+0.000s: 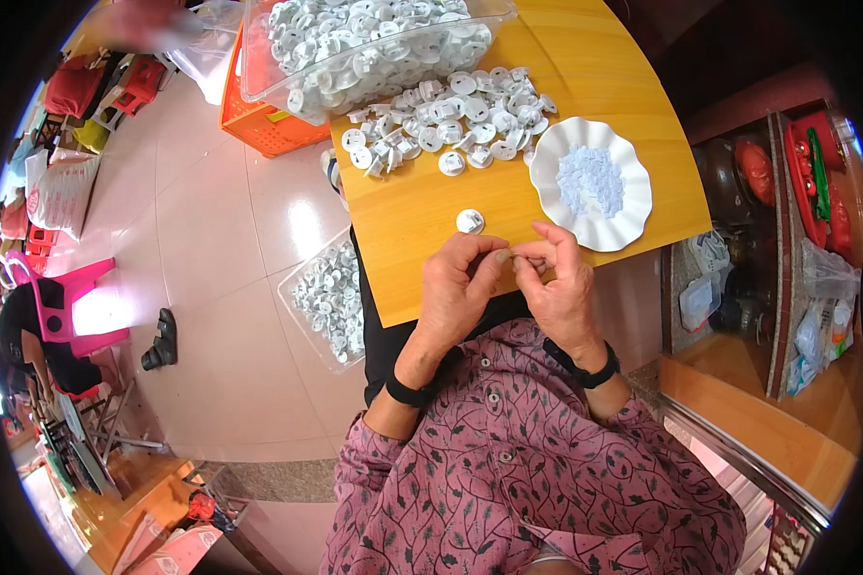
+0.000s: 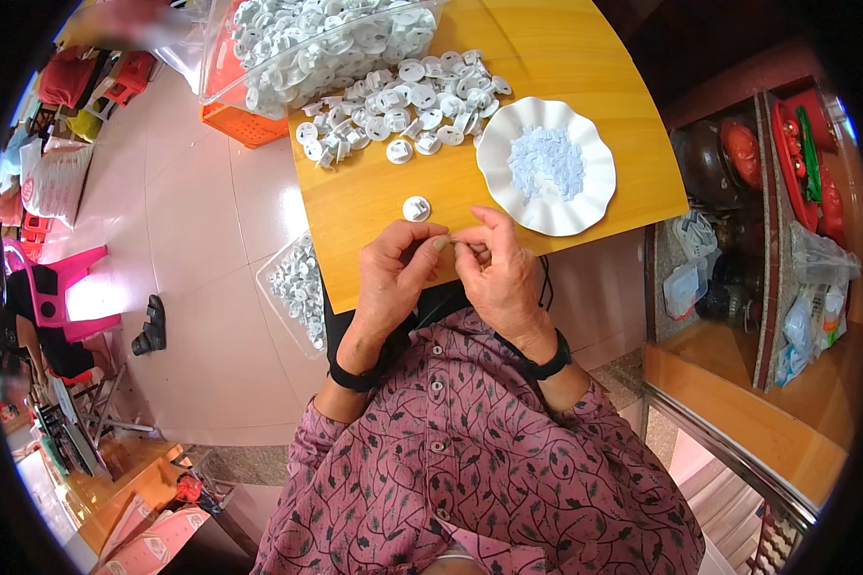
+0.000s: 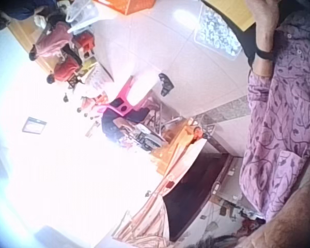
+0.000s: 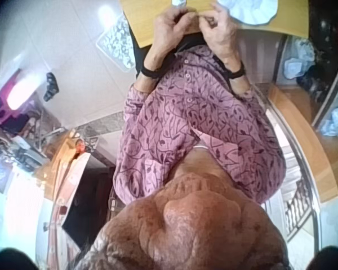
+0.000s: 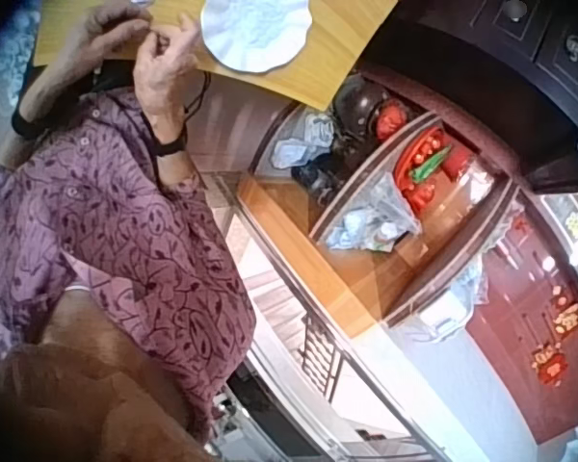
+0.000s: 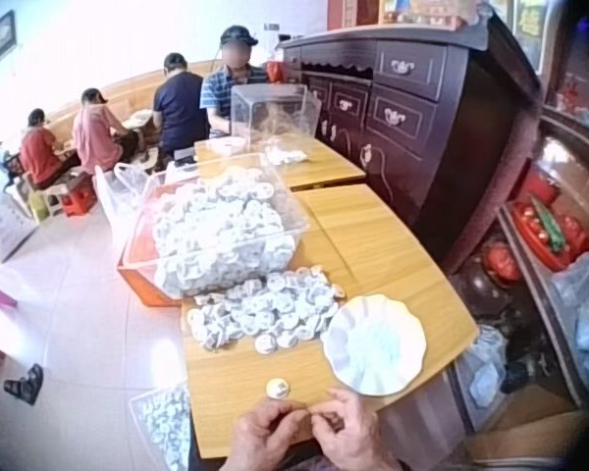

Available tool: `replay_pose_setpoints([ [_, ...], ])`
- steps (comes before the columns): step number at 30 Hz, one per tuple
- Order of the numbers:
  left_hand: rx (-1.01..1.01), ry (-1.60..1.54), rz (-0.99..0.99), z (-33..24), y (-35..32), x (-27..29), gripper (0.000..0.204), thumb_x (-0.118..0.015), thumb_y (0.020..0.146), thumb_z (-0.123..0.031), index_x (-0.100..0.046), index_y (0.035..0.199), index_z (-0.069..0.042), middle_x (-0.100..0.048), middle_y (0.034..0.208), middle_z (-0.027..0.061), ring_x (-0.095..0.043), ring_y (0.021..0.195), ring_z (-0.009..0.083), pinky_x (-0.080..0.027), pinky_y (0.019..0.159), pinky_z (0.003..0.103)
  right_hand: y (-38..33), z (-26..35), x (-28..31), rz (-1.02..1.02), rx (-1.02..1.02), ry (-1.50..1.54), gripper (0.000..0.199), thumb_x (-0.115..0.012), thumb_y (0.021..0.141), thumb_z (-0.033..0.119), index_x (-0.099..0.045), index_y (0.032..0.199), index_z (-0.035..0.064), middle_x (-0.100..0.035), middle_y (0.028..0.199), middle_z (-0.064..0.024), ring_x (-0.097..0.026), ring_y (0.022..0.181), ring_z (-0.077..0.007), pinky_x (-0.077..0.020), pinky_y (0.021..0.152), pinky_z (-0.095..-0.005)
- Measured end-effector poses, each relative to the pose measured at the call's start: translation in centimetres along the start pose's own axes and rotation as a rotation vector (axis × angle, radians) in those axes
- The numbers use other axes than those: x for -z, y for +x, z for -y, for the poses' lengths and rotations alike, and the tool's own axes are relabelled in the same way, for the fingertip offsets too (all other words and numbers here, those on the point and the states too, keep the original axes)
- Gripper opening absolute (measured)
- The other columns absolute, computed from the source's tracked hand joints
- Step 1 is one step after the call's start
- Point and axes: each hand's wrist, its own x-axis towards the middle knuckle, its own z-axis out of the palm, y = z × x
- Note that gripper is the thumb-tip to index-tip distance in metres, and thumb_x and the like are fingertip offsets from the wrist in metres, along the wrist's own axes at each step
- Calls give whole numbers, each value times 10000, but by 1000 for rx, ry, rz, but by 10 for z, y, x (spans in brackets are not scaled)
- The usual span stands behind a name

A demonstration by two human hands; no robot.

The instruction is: Assembling small white plastic components by hand in a workshop environment.

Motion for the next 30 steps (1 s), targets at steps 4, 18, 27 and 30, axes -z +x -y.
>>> replay_pose_setpoints([
  [4,128,-92,39,-1,-1,1,129,-670,938,-51,-688,1027,41,-659,862,87,-634,647,128,-523,565,262,0,-1,1,23,-39,8,430,-669,879,-17,-478,1265,-28,-710,871,-102,-696,686,-199,-558,633,-311],
  [18,-26,-3,50,11,2,1,104,-704,904,-58,-711,976,16,-657,857,90,-652,702,154,-533,603,264,2,-2,-1,60,-26,9,401,-627,882,-51,-469,1250,-46,-691,841,-123,-677,696,-219,-542,644,-329],
  [27,356,-490,51,0,4,6,141,-658,966,-124,-677,974,16,-652,760,-3,-576,628,54,-474,536,200,1,3,-6,75,-135,207,262,-668,903,-9,-570,1144,-40,-702,872,-103,-709,801,-165,-561,680,-279],
  [30,415,-512,4,-8,4,6,139,-662,959,-134,-683,963,3,-644,752,-2,-571,613,50,-472,534,192,1,3,-8,100,-164,237,169,-694,906,9,-620,1054,-22,-693,896,-78,-694,790,-130,-563,667,-263],
])
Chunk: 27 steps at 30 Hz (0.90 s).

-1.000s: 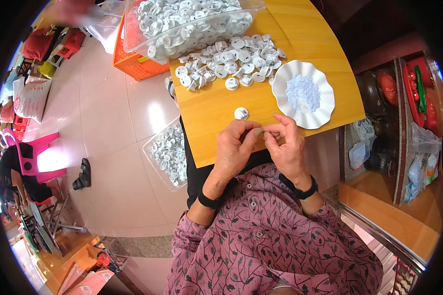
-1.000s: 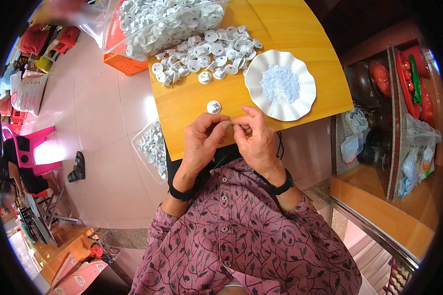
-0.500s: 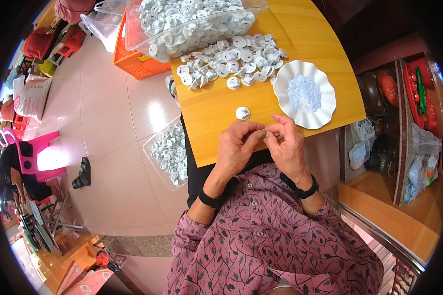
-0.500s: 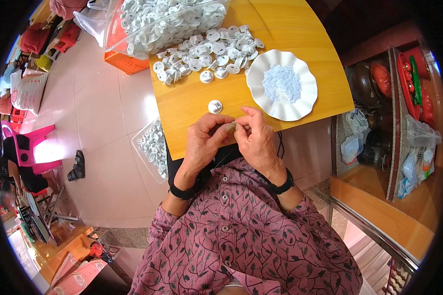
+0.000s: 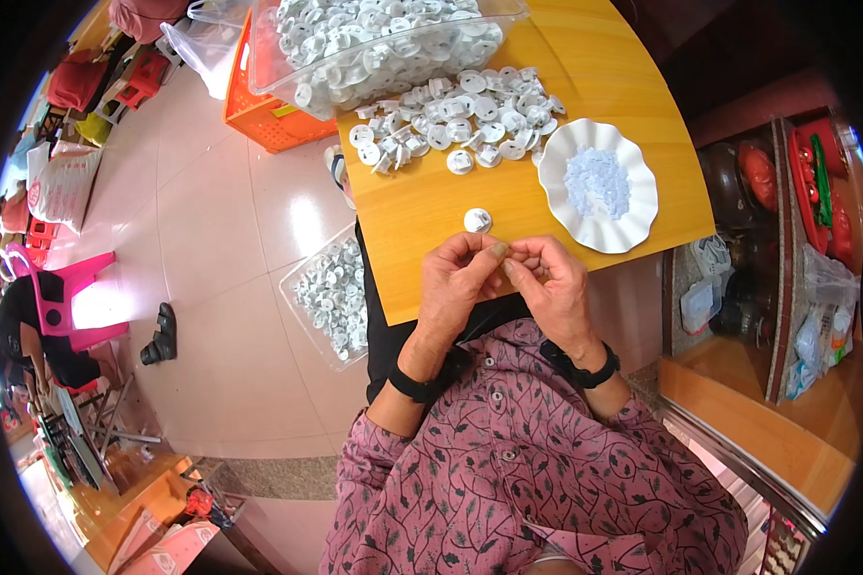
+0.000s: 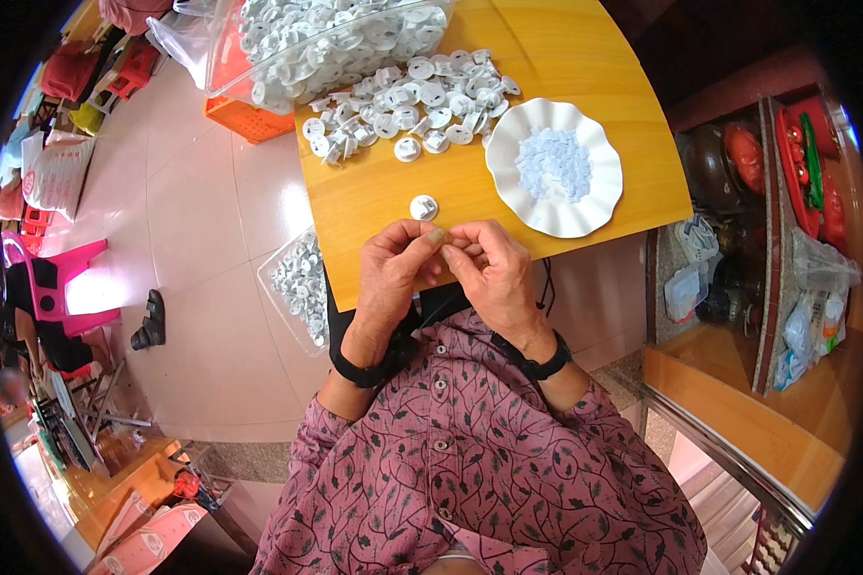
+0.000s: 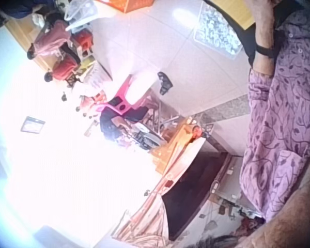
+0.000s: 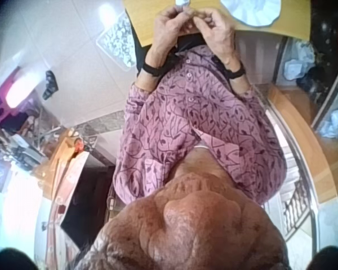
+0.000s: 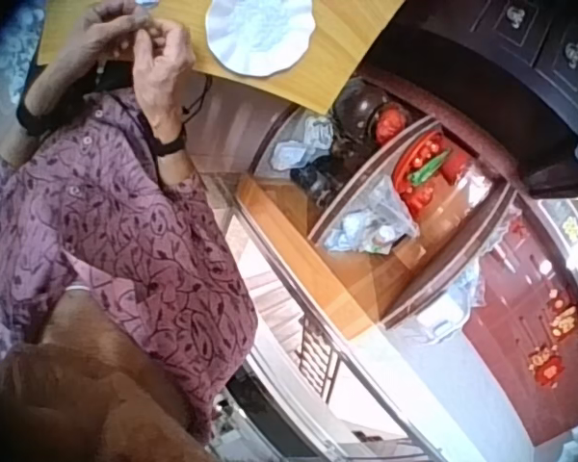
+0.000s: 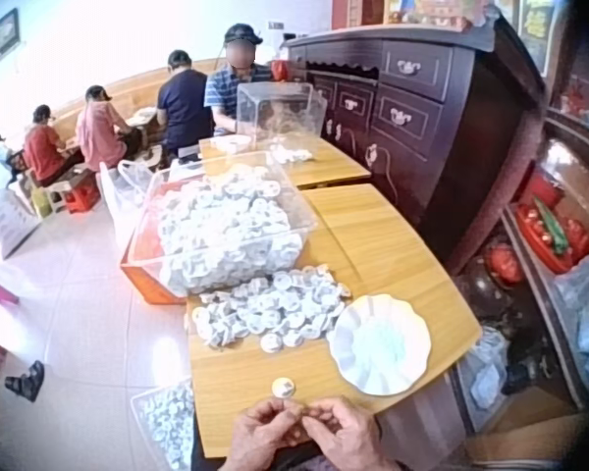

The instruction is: Assembling small white plastic components by hand in a workshop environment.

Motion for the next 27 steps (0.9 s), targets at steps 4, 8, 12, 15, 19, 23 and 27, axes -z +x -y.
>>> replay_pose_setpoints([
  [4,56,-26,-14,1,0,5,147,-682,937,-145,-687,946,2,-645,756,4,-570,599,56,-476,530,198,0,-2,0,0,25,-44,92,-694,910,7,-636,980,-10,-655,876,-63,-667,756,-114,-546,649,-251],
  [8,104,-42,18,0,0,8,154,-675,931,-147,-686,922,6,-651,776,24,-577,594,71,-485,520,212,1,0,1,-2,79,-65,64,-680,915,2,-627,950,-8,-626,840,-51,-637,730,-102,-523,630,-248],
  [12,146,-76,29,0,1,9,160,-637,941,-147,-685,895,-2,-655,739,36,-594,568,97,-491,505,226,1,-1,1,-13,69,-64,66,-669,919,14,-606,921,-7,-626,833,-66,-624,696,-121,-511,611,-272],
  [15,170,-69,51,-1,1,10,195,-634,946,-174,-683,881,4,-658,738,45,-590,553,107,-492,507,230,0,-2,1,8,50,-108,95,-646,930,41,-572,895,-6,-614,813,-94,-606,674,-172,-492,605,-317],
  [19,187,-69,59,-2,0,9,195,-634,947,-175,-687,894,5,-660,742,47,-586,544,111,-495,511,231,-2,-11,2,24,28,-114,101,-605,942,56,-538,900,-6,-589,787,-128,-586,678,-254,-472,620,-371],
  [23,186,-83,76,0,0,9,202,-631,952,-181,-689,905,6,-656,744,44,-587,550,109,-496,512,229,-2,-14,2,32,26,-125,93,-575,955,60,-523,912,-4,-581,780,-139,-589,690,-278,-472,629,-393],
  [27,170,-82,74,0,0,8,209,-625,958,-188,-689,907,4,-654,744,37,-590,565,103,-498,514,226,-2,-9,4,53,-32,-99,100,-566,963,70,-519,913,-4,-586,785,-147,-592,702,-292,-475,633,-404],
])
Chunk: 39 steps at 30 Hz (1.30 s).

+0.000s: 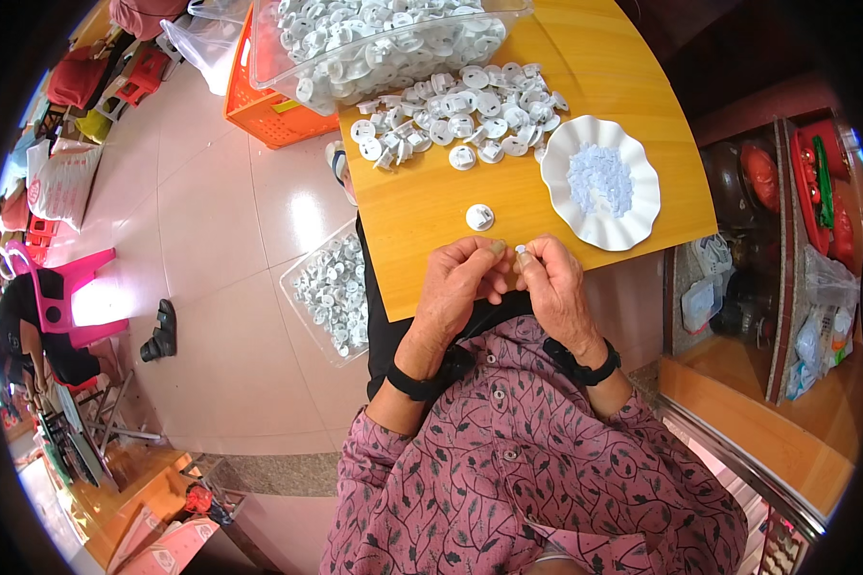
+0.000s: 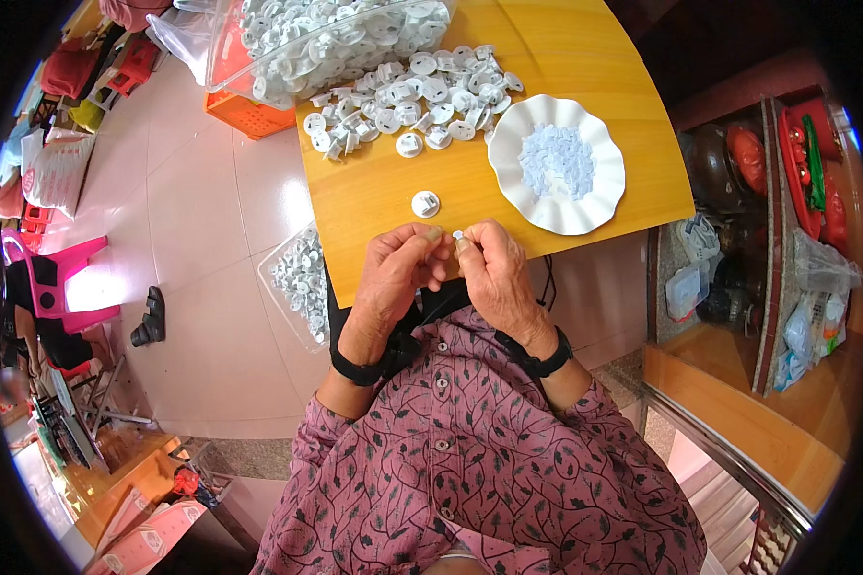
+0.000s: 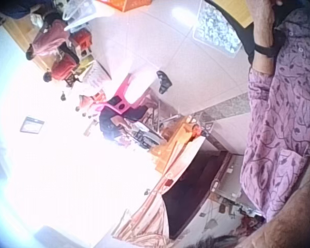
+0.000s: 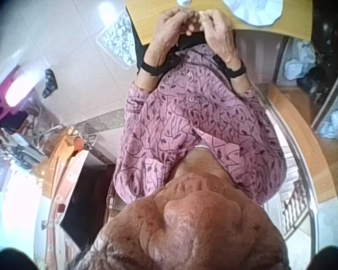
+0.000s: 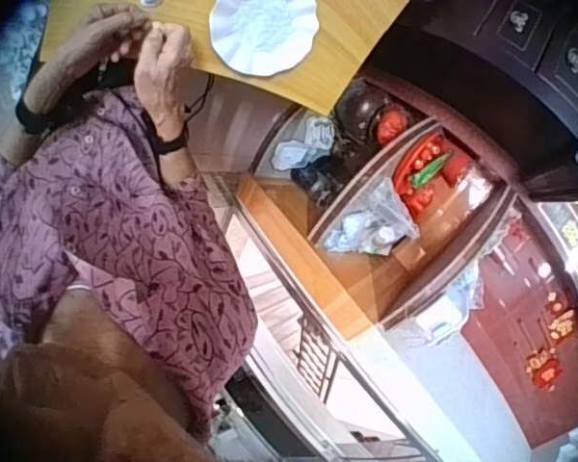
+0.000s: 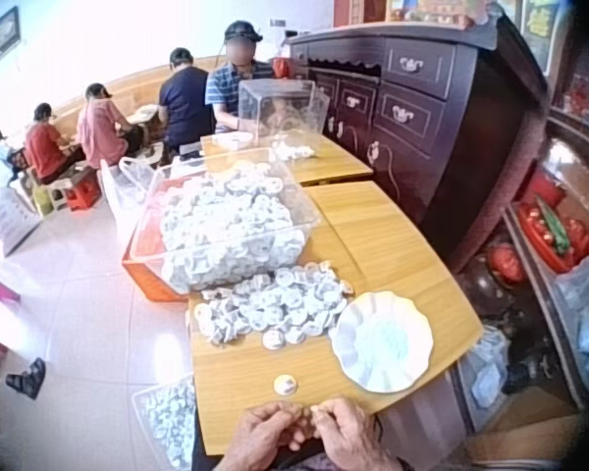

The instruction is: Assembling small white plastic components by hand in a workshop environment.

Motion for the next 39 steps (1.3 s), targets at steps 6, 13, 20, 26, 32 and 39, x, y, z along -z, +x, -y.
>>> replay_pose_setpoints([
  [6,-50,-2,32,0,-1,-4,195,-651,982,-186,-684,957,4,-652,746,27,-591,594,87,-496,543,213,0,0,0,-8,18,-26,108,-567,968,83,-533,920,-8,-598,797,-160,-600,735,-333,-481,669,-428],
  [13,-99,55,47,4,1,-2,181,-680,975,-182,-675,998,-2,-653,760,23,-591,621,78,-489,562,200,0,2,-1,19,3,-14,124,-551,979,88,-545,907,-14,-610,788,-152,-624,713,-301,-490,650,-408],
  [20,-98,35,47,4,1,-1,188,-644,997,-192,-666,992,-5,-645,755,23,-594,633,80,-487,561,203,0,2,-3,0,-62,116,132,-563,982,90,-558,903,-17,-615,748,-87,-622,630,-173,-499,575,-324],
  [26,-128,58,-113,4,0,-4,212,-644,992,-186,-654,980,25,-623,708,23,-565,553,72,-485,501,205,3,-2,0,-109,63,-136,100,-652,922,35,-575,886,-19,-640,761,-102,-621,604,-185,-508,564,-338],
  [32,-111,82,-66,5,1,2,229,-649,994,-215,-648,983,14,-632,796,24,-598,612,80,-502,518,212,6,-3,1,-194,161,-302,90,-701,882,25,-618,905,-2,-651,807,-128,-642,677,-244,-506,601,-348],
  [39,-119,78,-68,5,0,2,221,-645,997,-211,-642,962,8,-623,730,26,-584,577,81,-487,501,210,5,-3,2,-178,86,-271,69,-698,881,4,-656,936,-5,-643,836,-114,-636,687,-227,-499,603,-333],
])
